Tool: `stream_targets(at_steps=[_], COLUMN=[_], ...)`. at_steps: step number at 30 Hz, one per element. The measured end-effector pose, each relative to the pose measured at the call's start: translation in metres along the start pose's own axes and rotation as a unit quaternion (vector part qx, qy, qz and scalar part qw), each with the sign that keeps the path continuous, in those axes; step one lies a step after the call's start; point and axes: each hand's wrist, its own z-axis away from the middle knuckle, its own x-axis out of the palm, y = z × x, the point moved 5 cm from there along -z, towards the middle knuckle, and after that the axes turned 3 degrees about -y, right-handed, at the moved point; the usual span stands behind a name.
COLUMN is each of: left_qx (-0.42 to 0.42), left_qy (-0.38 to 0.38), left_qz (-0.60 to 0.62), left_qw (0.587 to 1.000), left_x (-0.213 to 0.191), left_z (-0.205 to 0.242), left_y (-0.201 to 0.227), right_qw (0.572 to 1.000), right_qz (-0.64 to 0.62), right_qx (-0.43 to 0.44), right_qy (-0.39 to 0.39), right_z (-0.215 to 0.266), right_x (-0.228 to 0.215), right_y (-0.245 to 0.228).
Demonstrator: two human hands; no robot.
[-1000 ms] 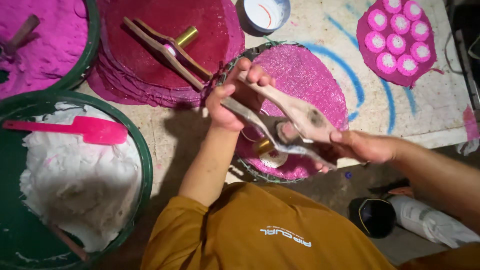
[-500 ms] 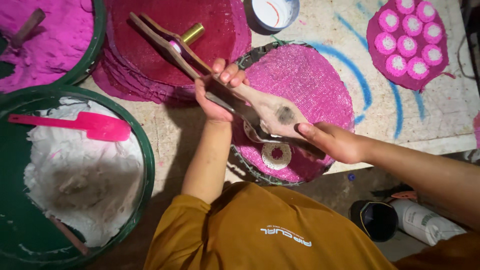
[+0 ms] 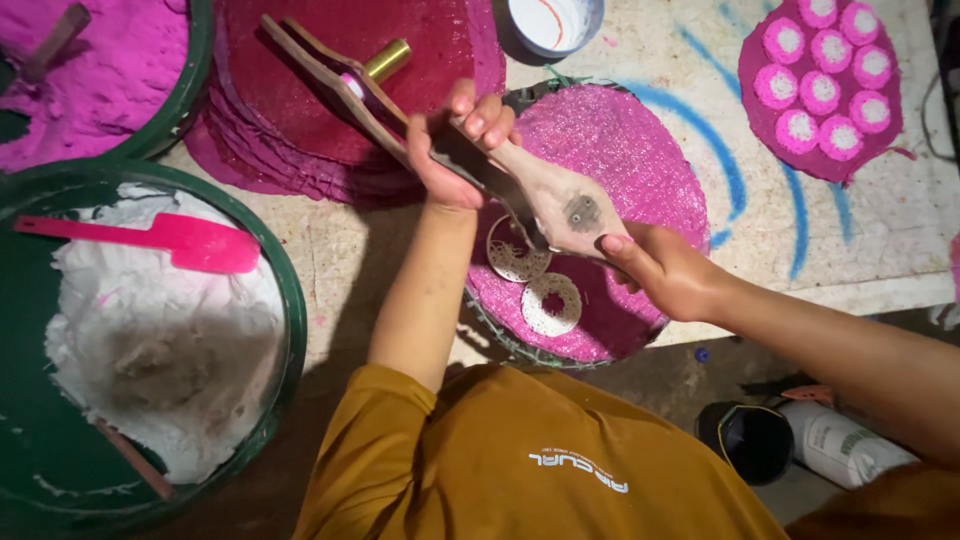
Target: The person uses wooden molds to shape white dough into small decorative pieces, placing them onto pink circular bases and using a tool to apply patterns.
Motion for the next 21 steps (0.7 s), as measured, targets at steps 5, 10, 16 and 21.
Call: stream_targets(at_steps=[5,10,16,21], left_qx=[0.003,0.018,-0.088,-0.275], left_qy=[0.023,0.049,0.31,0.046], left_qz=[-0.024,0.008,-0.173,-0.725], left_qw=[0.999,0.999,0.931,0.63], left_x=[0.01,0.01,-0.019,0.033], left_z=[0.013,0.037,0.045,0.063], left_y=[0.019,-0.008,-0.028,-0.005], right_qw=[0.998,0.991,0.998,0.959], right_qz=[-0.035,-0.07,-0.061,-0.253], right_qx=[-0.039,0.076,0.02,-0.123], right_qy=[-0.045,-0.09,-0.022,0.035], right_z=[-0.005,0.006,0.032,0.067], right_x=[0.02,0.022,-0.029,-0.037], right_y=[-0.003,0.028,0.08,0.098])
